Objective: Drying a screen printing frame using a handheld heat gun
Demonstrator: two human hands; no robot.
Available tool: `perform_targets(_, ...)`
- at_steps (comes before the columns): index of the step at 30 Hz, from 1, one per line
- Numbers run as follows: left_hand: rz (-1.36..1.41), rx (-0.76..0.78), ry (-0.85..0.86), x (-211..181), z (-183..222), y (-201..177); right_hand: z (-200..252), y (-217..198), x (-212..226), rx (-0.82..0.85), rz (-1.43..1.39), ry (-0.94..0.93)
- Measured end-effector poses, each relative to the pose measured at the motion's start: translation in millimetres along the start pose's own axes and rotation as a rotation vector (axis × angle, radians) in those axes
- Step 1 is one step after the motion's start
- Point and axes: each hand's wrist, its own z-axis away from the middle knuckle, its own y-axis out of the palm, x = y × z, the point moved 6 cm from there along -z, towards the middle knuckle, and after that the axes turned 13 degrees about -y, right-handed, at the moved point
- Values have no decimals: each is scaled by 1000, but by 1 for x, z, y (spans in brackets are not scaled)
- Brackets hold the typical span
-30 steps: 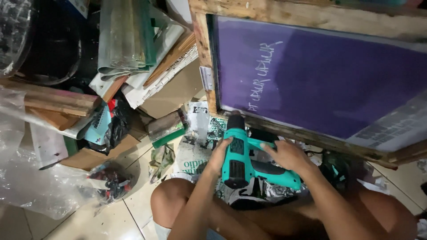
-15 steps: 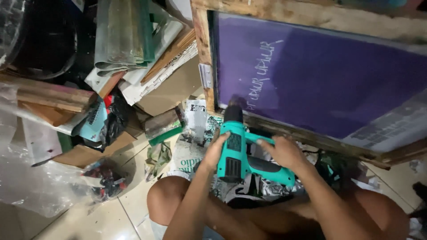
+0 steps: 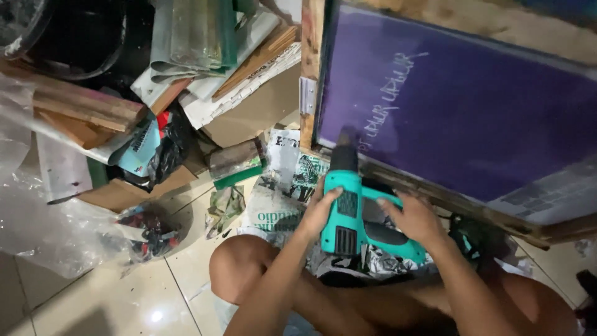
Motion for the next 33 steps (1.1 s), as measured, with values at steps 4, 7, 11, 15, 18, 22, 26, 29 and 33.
perform_targets(4, -23, 42, 42, -12, -2, 0, -1, 0, -2, 20, 49, 46)
perform_targets(7, 24, 37, -153, 8, -6, 1, 6, 3, 7, 136, -89, 105)
perform_targets(11, 141, 39, -4, 15, -8, 3, 7, -8, 6, 118, -23, 104)
perform_targets(15, 160, 98, -149, -16, 29, 23, 11, -12, 20, 126, -21, 48)
perform_targets(18, 107, 97, -168, 32, -26, -1, 14, -12, 29, 205, -64, 38)
perform_targets(22, 59, 150, -62, -21, 26, 28, 6, -9, 22, 223, 72, 12)
perform_targets(26, 136, 122, -191, -9, 16, 35, 9, -9, 26, 164, 9, -20)
perform_targets(29, 197, 116, -251, -18, 26, 47, 14, -13, 35, 139, -90, -11)
perform_targets(33, 101, 84, -94, -31, 15, 34, 6, -16, 23, 125, -76, 15)
